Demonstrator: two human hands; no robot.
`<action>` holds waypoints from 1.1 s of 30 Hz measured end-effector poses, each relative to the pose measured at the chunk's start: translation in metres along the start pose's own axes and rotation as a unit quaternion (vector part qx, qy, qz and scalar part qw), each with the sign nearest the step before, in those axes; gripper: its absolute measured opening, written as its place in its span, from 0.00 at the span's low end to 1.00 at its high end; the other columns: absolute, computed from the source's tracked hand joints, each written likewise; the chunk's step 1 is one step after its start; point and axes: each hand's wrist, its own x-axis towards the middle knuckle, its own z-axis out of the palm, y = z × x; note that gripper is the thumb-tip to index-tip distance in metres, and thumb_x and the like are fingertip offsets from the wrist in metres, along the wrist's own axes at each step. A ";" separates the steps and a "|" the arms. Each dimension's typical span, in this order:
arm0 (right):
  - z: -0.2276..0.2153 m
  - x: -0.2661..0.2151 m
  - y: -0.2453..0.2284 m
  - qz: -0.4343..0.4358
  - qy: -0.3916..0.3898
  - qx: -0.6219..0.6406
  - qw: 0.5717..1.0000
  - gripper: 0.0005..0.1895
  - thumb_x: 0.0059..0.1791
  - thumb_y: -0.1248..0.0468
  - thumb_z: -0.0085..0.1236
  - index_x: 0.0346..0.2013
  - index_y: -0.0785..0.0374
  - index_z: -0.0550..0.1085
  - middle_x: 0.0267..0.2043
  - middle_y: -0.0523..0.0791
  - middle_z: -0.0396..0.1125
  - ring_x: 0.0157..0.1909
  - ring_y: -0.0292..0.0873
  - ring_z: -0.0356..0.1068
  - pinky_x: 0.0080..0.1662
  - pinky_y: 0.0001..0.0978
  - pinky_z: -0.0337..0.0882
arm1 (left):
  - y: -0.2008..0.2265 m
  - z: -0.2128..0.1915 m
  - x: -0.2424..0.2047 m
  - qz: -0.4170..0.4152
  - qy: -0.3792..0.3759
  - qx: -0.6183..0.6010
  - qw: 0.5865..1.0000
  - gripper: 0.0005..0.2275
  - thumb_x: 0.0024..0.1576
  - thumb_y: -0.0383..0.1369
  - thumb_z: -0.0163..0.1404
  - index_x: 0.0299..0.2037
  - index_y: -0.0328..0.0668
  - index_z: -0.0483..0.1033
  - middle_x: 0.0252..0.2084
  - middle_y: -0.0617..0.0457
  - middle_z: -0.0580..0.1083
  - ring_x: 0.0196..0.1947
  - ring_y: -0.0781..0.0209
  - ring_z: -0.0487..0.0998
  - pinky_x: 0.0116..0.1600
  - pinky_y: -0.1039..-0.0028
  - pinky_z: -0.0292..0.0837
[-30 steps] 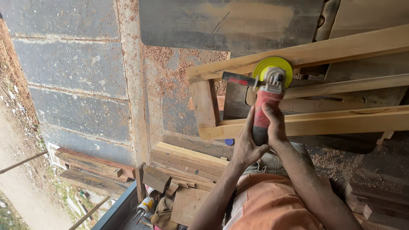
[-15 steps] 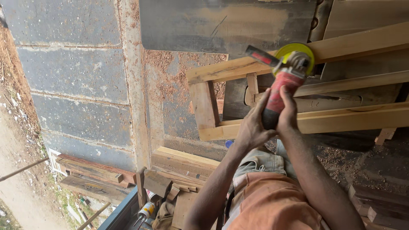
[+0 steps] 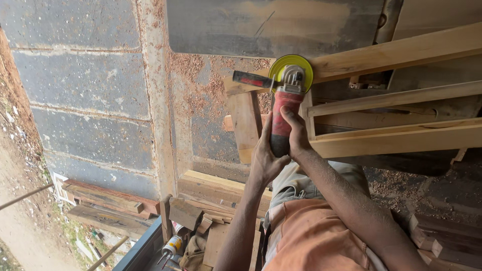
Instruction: The person sands the surfaces of a wooden frame using a power sander, moving the tool along the edges and flat sections.
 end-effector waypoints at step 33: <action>-0.040 -0.018 -0.049 0.003 -0.107 -0.399 0.911 0.38 0.44 0.38 0.60 0.56 0.65 0.72 0.47 0.49 0.73 0.45 0.42 0.74 0.49 0.35 0.76 | -0.024 0.099 -0.035 -0.017 0.129 -0.143 0.981 0.53 0.41 0.25 0.56 0.80 0.41 0.37 0.67 0.28 0.68 0.59 0.40 0.79 0.60 0.63 0.79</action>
